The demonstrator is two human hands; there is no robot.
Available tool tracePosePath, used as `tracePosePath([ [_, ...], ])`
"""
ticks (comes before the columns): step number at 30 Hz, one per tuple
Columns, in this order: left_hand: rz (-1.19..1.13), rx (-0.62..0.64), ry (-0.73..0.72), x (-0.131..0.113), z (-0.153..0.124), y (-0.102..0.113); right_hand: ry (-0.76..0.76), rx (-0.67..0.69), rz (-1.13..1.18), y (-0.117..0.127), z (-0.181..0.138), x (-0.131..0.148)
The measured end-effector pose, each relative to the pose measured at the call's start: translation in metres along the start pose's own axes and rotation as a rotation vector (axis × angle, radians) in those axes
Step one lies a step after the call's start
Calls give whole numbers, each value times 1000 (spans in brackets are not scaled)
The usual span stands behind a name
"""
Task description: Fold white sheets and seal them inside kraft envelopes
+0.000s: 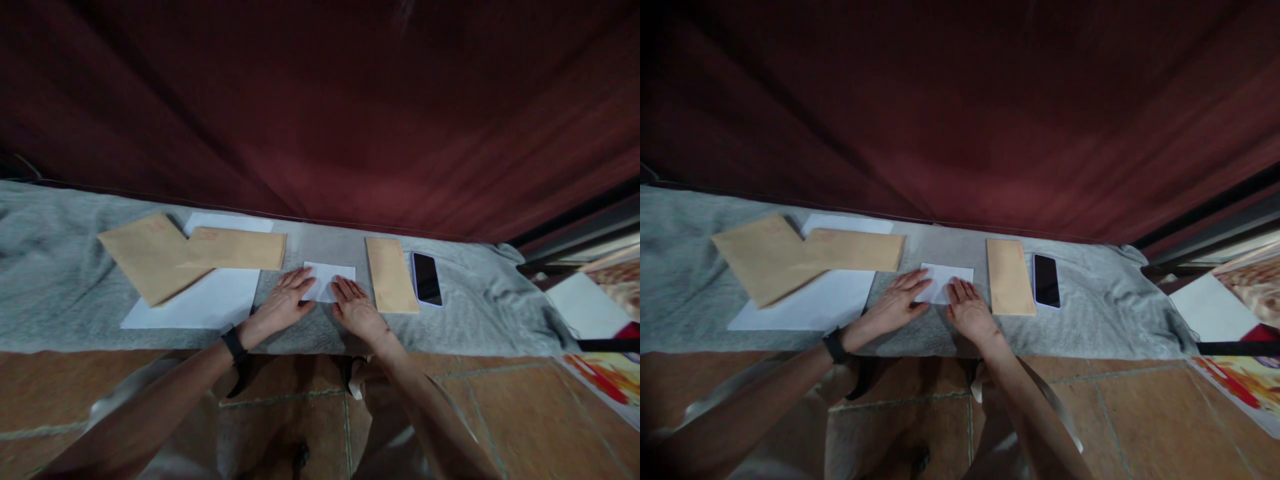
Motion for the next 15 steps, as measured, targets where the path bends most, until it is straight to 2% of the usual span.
tracePosePath([
  [4,41,48,-24,-7,-1,2,23,40,16,7,2,2],
  [9,-7,-12,-40,-1,4,8,15,42,82,15,6,-6],
  [12,-189,-155,-5,8,9,25,-85,-65,253,27,7,-24],
  [15,-432,-295,103,19,13,42,-231,-260,527,42,5,-48],
])
Point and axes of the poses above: each hand's wrist, its own z-axis towards the middle knuckle, its own y-axis out of the back of the hand, x = y × z, the point moved 8 cm from there along z, towards the middle knuckle, and after that the axes turned 2 degrees about -y, right-handed, at the moved point
